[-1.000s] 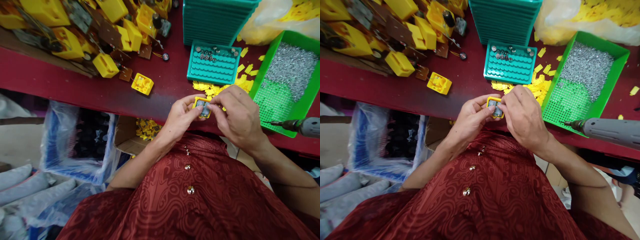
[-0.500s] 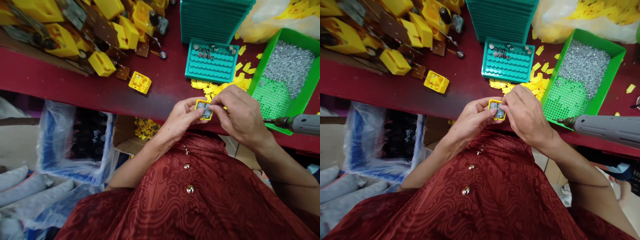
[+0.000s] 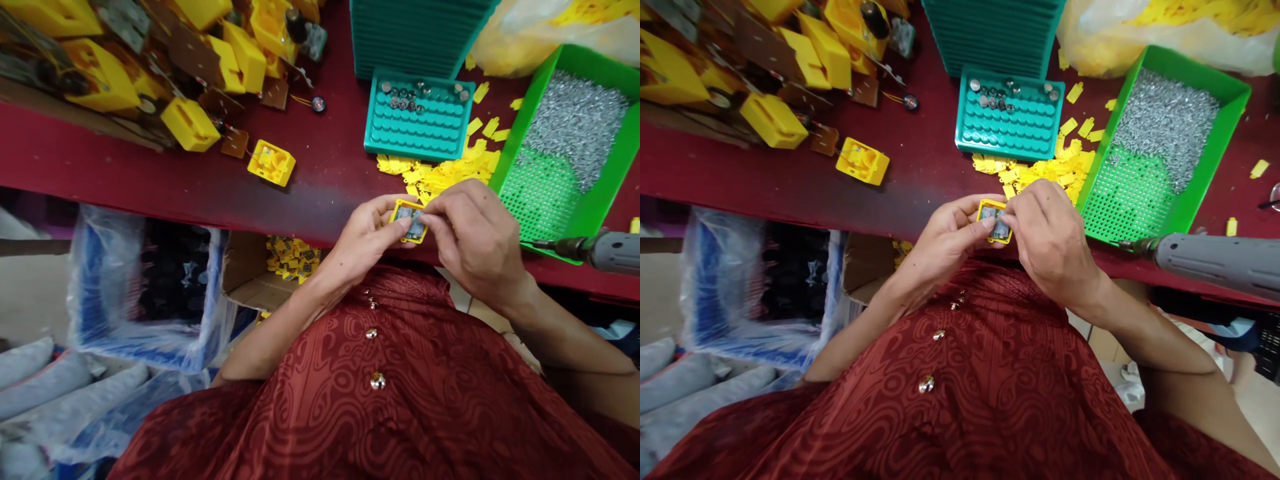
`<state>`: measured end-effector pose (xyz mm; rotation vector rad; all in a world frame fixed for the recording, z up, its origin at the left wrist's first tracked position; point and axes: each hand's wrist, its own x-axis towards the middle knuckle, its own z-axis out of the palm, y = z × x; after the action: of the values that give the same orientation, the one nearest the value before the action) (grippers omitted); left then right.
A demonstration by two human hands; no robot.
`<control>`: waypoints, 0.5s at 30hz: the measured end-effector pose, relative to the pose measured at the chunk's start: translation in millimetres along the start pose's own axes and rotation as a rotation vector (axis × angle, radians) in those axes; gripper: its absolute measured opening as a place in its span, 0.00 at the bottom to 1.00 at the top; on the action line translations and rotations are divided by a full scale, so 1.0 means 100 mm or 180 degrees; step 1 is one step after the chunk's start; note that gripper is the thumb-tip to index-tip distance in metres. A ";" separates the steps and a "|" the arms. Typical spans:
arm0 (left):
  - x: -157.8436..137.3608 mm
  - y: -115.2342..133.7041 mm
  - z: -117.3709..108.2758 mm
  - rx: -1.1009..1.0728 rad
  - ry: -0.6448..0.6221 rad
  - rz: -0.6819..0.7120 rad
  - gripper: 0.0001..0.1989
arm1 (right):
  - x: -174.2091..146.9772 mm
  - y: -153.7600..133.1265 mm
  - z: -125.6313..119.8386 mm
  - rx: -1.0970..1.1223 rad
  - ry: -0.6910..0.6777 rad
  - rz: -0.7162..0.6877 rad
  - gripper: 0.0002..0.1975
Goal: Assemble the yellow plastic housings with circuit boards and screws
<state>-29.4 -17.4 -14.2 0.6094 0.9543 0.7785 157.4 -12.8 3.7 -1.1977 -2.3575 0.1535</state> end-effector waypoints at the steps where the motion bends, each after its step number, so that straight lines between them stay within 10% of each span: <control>1: 0.02 -0.01 0.00 -0.0037 -0.0012 -0.0026 0.27 | -0.01 0.01 0.00 0.0084 -0.0039 0.0106 0.10; 15: 0.01 -0.02 0.05 -0.0147 -0.0058 -0.0157 0.25 | 0.02 0.10 -0.10 0.0167 -0.0476 0.0125 0.12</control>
<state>-24.5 -18.1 -13.9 0.5501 0.9292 0.7480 168.0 -6.5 9.9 -1.2468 -2.4420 0.3268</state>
